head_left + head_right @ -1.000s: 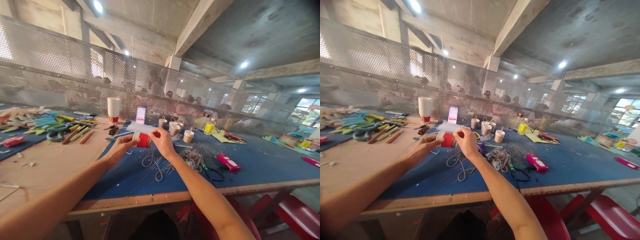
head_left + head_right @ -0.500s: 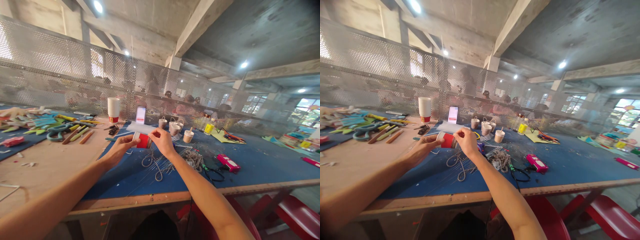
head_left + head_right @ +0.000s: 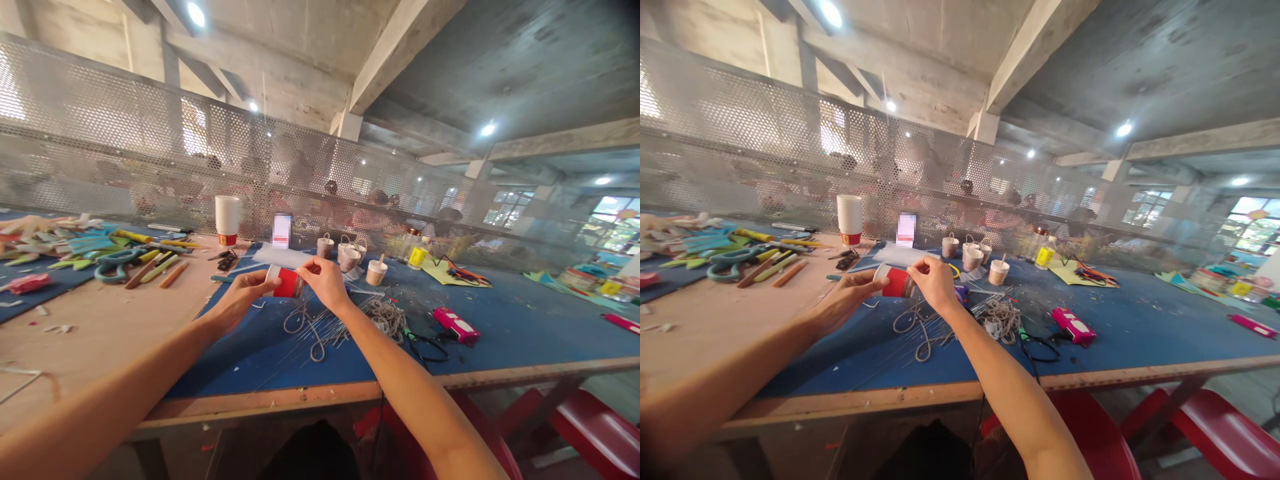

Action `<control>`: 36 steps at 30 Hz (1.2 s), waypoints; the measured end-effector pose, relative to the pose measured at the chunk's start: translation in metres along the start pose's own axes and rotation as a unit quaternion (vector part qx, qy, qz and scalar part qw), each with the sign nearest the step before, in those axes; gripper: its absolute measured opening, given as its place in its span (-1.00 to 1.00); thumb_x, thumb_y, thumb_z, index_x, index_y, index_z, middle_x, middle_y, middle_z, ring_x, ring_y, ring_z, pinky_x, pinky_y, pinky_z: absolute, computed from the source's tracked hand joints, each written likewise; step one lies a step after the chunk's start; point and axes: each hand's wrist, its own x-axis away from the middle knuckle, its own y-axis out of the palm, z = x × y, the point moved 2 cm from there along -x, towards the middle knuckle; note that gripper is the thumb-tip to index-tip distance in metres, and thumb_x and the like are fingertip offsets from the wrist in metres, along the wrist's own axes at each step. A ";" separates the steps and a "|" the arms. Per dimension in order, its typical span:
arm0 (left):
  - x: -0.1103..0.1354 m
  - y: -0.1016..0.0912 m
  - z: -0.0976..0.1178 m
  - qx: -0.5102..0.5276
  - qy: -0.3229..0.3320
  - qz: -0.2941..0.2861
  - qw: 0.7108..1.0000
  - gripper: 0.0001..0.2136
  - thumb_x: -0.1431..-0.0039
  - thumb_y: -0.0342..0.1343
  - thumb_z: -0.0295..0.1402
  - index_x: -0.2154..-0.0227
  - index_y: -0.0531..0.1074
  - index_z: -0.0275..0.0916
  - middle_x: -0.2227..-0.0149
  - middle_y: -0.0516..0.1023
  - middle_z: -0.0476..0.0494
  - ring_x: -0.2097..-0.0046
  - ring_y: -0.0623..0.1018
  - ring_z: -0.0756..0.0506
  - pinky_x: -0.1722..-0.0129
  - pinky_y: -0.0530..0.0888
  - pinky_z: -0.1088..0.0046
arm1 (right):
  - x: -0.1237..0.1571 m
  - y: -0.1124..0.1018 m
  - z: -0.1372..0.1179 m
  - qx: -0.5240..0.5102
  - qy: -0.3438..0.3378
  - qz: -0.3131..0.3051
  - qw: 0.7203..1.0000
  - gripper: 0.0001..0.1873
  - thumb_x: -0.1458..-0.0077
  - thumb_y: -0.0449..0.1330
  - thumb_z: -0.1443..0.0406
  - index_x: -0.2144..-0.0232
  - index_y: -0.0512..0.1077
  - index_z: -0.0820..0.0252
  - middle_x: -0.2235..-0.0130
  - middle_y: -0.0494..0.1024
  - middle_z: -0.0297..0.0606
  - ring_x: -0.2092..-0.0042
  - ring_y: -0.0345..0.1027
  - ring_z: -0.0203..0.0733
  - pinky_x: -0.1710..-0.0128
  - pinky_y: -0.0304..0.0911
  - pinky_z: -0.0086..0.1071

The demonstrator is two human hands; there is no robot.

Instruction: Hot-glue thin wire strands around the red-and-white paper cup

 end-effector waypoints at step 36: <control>-0.006 -0.007 0.003 -0.032 0.046 0.029 0.998 -0.75 -0.04 0.42 -0.14 0.30 0.72 -0.20 0.23 0.73 -0.22 0.16 0.63 -0.20 0.03 0.47 0.28 | 0.009 0.003 0.028 -0.134 0.034 -0.022 0.990 -0.51 -0.27 0.13 -0.13 0.15 0.52 0.14 0.35 0.61 -0.32 0.42 0.53 -0.26 0.33 0.41 -0.42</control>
